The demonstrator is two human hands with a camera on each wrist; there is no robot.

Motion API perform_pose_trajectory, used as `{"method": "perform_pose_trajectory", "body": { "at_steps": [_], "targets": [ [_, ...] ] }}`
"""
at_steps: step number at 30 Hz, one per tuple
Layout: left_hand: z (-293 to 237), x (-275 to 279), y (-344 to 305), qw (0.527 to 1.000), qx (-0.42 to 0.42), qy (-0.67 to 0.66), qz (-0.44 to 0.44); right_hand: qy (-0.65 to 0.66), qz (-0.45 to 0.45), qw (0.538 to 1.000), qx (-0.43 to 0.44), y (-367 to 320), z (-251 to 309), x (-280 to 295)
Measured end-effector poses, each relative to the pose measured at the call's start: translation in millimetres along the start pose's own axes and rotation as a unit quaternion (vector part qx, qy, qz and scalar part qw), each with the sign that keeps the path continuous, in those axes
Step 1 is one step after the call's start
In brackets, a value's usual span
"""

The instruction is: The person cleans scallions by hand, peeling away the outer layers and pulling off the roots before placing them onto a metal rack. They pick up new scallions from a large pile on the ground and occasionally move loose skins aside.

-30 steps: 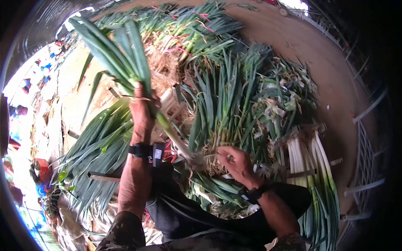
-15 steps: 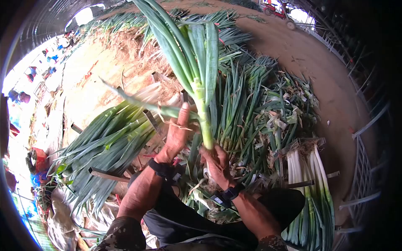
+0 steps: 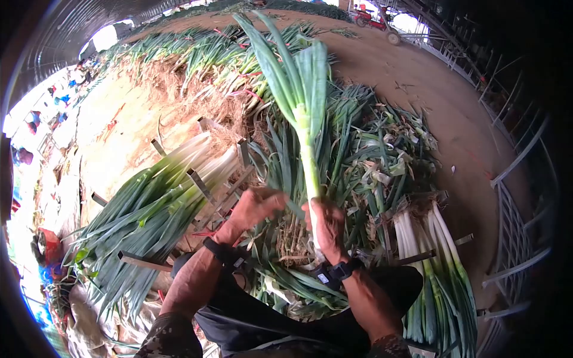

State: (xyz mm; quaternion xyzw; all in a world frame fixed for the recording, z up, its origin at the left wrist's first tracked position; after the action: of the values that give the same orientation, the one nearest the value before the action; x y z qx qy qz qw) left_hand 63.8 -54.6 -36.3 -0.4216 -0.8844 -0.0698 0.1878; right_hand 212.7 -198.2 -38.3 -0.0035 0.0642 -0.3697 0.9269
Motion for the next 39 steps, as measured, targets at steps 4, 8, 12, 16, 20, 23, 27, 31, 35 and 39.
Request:
{"method": "perform_pose_trajectory", "body": {
  "at_steps": [4, 8, 12, 16, 20, 23, 27, 31, 35, 39],
  "targets": [
    [-29, 2, 7, 0.938, -0.019, -0.341, -0.058, -0.070, 0.038, 0.997, 0.024, -18, -17, -5],
    [-16, 0, 19, 0.924, 0.035, -0.378, -0.042, -0.158, 0.054, 0.977, 0.133, -23, -20, -8],
    [-10, 3, 18, 0.918, 0.020, -0.395, -0.038, -0.176, 0.054, 0.964, 0.193, -20, -17, -10],
    [-10, 7, 17, 0.920, 0.000, -0.390, -0.037, -0.156, 0.061, 0.974, 0.154, -20, -14, -14],
    [-10, 10, 12, 0.947, -0.037, -0.318, -0.035, -0.122, 0.059, 0.981, 0.137, -18, -26, -14],
    [-17, 9, 8, 0.945, -0.050, -0.322, -0.039, -0.082, 0.067, 0.990, 0.095, -18, -28, -10],
    [-14, 3, 6, 0.928, -0.047, -0.367, -0.046, -0.032, 0.072, 0.996, 0.033, -24, -24, -9],
    [-12, -3, 8, 0.882, -0.026, -0.465, -0.071, 0.051, 0.127, 0.990, 0.015, -27, -2, -19],
    [-1, -1, 10, 0.916, 0.018, -0.400, -0.031, 0.110, 0.173, 0.979, -0.011, -27, 9, -28],
    [-1, -13, 2, 0.993, -0.057, -0.006, 0.104, 0.139, 0.237, 0.959, -0.073, -32, 28, -34]
  ]
}}
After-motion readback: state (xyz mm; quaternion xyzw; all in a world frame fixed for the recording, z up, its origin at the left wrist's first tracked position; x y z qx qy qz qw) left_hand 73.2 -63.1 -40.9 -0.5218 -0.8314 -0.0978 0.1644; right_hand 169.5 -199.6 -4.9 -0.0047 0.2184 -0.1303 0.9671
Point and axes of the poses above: each hand's wrist, its own y-axis towards the middle knuckle, its own x-axis out of the back of the hand, z = x × y, the point moved 3 cm from there along y, towards the middle knuckle, and after that the axes turned 3 degrees about -z, right-handed, at the moved point
